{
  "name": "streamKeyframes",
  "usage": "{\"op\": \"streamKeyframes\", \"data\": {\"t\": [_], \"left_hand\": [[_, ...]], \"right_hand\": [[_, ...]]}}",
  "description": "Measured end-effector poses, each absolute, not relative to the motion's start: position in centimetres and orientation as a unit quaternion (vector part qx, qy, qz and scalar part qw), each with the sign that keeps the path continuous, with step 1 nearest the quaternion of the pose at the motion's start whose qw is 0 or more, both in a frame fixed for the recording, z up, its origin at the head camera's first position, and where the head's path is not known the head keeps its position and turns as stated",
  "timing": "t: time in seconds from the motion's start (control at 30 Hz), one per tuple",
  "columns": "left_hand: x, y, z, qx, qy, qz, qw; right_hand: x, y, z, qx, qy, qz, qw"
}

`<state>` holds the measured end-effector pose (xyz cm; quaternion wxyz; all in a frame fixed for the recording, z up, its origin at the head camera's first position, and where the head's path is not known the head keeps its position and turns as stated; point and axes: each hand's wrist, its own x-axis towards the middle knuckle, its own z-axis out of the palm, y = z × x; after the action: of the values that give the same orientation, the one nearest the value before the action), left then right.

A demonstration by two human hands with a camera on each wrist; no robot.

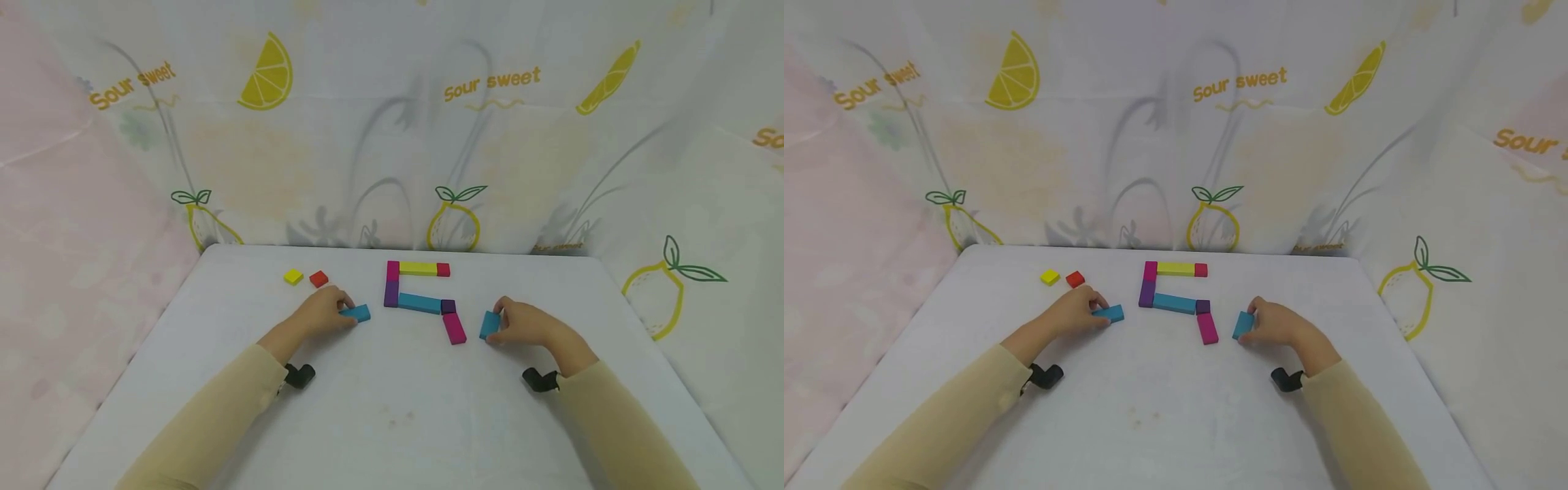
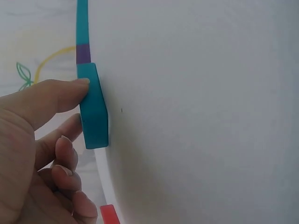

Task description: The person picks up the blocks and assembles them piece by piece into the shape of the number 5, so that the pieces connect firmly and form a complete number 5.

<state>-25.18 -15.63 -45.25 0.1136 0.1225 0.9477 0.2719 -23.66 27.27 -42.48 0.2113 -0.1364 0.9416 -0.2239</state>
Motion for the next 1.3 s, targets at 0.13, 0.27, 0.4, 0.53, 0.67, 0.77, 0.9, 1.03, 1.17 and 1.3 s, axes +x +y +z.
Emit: {"op": "streamKeyframes", "data": {"t": [0.13, 0.27, 0.4, 0.53, 0.67, 0.77, 0.9, 1.03, 1.17, 1.3], "left_hand": [[-24.8, -15.5, -45.2, 0.138, 0.945, 0.271, 0.118], [-24.3, -15.1, -45.1, 0.151, 0.941, 0.274, 0.128], [-23.8, -14.7, -45.0, 0.162, 0.939, 0.271, 0.133], [-23.3, -14.3, -44.8, 0.169, 0.937, 0.273, 0.135], [-22.8, -13.8, -44.7, 0.182, 0.934, 0.275, 0.137], [-22.4, -13.3, -44.9, 0.193, 0.931, 0.277, 0.14], [-21.8, -12.8, -44.9, 0.2, 0.927, 0.282, 0.144], [-21.2, -12.2, -44.9, 0.2, 0.925, 0.286, 0.148], [-20.6, -11.5, -44.8, 0.209, 0.92, 0.293, 0.153], [-20.0, -11.0, -45.0, 0.227, 0.916, 0.291, 0.155]], "right_hand": [[-23.1, 26.7, -42.3, -0.141, 0.942, -0.214, 0.214], [-22.4, 26.1, -42.1, -0.146, 0.947, -0.188, 0.217], [-21.7, 25.5, -42.0, -0.143, 0.949, -0.169, 0.223], [-20.9, 25.0, -41.8, -0.135, 0.952, -0.151, 0.229], [-20.3, 24.5, -41.5, -0.133, 0.955, -0.138, 0.228], [-19.9, 24.1, -41.5, -0.137, 0.955, -0.133, 0.226], [-19.4, 23.7, -41.7, -0.143, 0.957, -0.127, 0.22], [-18.9, 23.2, -41.7, -0.15, 0.957, -0.127, 0.213], [-18.3, 22.5, -41.5, -0.158, 0.956, -0.13, 0.21], [-17.9, 21.8, -41.5, -0.155, 0.956, -0.13, 0.211]]}}
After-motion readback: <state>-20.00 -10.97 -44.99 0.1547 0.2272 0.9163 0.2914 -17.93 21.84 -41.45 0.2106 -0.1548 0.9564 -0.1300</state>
